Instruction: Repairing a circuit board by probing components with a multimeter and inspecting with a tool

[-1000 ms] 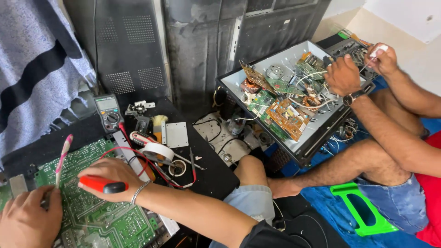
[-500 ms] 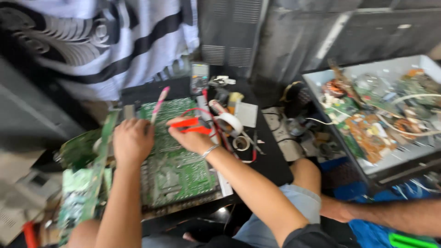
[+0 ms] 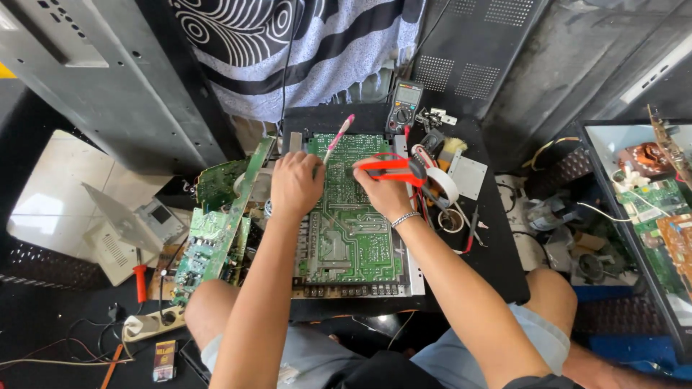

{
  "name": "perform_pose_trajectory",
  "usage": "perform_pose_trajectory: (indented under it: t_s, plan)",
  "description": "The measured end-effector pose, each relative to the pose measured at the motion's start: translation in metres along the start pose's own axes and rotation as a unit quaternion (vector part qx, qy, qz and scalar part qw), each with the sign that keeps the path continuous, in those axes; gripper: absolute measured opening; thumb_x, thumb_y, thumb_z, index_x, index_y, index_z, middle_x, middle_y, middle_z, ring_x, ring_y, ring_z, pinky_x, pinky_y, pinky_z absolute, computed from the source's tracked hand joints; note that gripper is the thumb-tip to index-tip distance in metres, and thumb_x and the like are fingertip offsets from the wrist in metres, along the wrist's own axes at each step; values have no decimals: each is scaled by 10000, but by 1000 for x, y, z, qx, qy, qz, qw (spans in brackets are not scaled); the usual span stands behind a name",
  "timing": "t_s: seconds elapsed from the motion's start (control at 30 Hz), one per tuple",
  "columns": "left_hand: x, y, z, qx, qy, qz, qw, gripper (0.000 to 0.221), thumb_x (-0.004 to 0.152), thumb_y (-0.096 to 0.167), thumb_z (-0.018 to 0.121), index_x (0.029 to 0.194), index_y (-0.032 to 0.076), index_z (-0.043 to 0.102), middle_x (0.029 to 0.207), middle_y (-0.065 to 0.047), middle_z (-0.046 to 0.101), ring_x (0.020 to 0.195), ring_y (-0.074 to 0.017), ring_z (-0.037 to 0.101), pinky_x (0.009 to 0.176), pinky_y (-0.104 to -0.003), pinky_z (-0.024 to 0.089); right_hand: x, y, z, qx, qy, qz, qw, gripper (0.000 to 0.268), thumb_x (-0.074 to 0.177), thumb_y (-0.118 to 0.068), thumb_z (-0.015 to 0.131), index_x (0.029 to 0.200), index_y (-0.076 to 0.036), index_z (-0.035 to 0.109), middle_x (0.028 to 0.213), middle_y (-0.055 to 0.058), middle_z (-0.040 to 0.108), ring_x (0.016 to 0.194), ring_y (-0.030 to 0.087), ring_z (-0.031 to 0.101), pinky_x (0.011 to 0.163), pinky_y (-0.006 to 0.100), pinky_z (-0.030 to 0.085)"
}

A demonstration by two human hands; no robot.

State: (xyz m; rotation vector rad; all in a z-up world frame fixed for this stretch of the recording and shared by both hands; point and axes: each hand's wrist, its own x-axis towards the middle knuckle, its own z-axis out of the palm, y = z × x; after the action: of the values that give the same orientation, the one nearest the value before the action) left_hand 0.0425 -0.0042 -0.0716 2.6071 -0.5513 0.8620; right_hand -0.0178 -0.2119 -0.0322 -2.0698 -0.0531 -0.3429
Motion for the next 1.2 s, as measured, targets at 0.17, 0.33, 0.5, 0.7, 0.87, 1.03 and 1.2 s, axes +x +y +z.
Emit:
perform_pose_trajectory:
  t_s: [0.17,0.33,0.5,0.7,0.87,1.03,1.2]
  plan:
    - [1,1,-4,-4,-4,-5,1000,117,859,346,726,879,234,701,796,7,659,847,-233,685,882,-380,514,4,3,2,-20,-3,4,1000,171,888,-301,715,1036,-244,778,943,109,760,979,318,714,898,407,542]
    - [0,4,-8,-7,1,-4,1000,122,860,347,724,878,229,698,797,-1,656,847,-237,677,891,-377,511,6,9,1,-29,-4,-3,1000,157,872,-295,708,1005,-246,776,874,119,748,943,330,710,872,412,552]
    - [2,4,-8,-3,-1,-2,1000,119,863,353,723,879,240,689,802,6,649,849,-226,675,889,-365,509,5,3,1,-29,18,-15,999,159,883,-281,711,1019,-221,767,898,128,743,949,345,708,859,406,554]
    - [0,1,-5,-8,-9,-3,1000,119,892,342,698,892,223,690,799,3,640,846,-228,669,900,-366,506,4,6,3,-14,25,-19,999,144,892,-250,692,1011,-229,770,808,108,721,836,295,702,816,381,547]
    - [3,6,-12,-3,-9,-7,1000,101,887,326,711,891,227,696,791,9,648,838,-217,674,908,-367,510,7,12,5,-26,42,-25,998,123,889,-242,698,989,-216,763,811,125,721,841,330,701,799,395,546]
    - [2,6,-11,-2,-6,-7,1000,114,876,336,722,889,227,691,797,4,651,845,-225,677,911,-375,513,5,12,7,-28,55,-16,998,129,877,-239,700,985,-211,766,815,132,727,844,339,701,795,405,548]
    - [1,4,-8,-12,-2,-5,1000,108,875,331,720,885,229,684,790,3,642,836,-227,675,908,-373,514,7,21,7,-44,99,-52,993,100,845,-231,725,942,-212,743,836,147,717,921,376,694,861,443,538]
